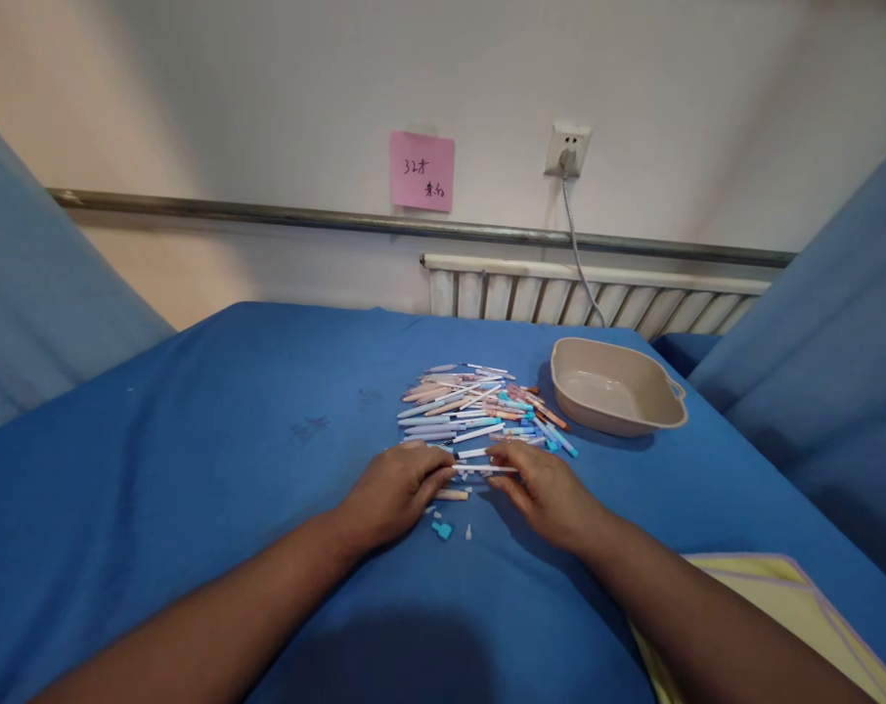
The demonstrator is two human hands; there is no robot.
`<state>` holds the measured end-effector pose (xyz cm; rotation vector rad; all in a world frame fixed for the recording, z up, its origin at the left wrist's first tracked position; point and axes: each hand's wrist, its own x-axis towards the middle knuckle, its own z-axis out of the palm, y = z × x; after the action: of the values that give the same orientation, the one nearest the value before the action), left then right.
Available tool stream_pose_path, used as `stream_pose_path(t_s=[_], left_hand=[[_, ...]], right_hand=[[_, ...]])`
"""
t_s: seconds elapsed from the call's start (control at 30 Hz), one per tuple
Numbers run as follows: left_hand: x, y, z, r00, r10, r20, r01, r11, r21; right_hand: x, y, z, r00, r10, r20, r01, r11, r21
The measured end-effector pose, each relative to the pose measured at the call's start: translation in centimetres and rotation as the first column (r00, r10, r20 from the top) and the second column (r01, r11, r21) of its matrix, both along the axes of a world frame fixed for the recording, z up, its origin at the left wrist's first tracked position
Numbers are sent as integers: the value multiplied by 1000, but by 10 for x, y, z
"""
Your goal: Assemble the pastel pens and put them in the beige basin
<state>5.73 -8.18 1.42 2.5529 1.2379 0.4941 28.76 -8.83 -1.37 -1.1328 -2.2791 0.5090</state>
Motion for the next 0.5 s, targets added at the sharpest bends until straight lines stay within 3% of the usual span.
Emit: stream_pose_path(t_s=[0.17, 0.33, 0.5], left_hand=[[7, -8, -5, 996, -33, 87, 37, 998, -50], [5, -9, -7, 970, 38, 240, -9, 992, -123], [4, -9, -5, 960, 56, 275, -24, 993, -115]], right_hand=[[-6, -8, 4, 996, 85, 27, -83, 995, -47], [-3, -6, 1, 998, 58, -29, -59, 997, -45], [-1, -3, -3, 998, 47, -34, -48, 998, -47]])
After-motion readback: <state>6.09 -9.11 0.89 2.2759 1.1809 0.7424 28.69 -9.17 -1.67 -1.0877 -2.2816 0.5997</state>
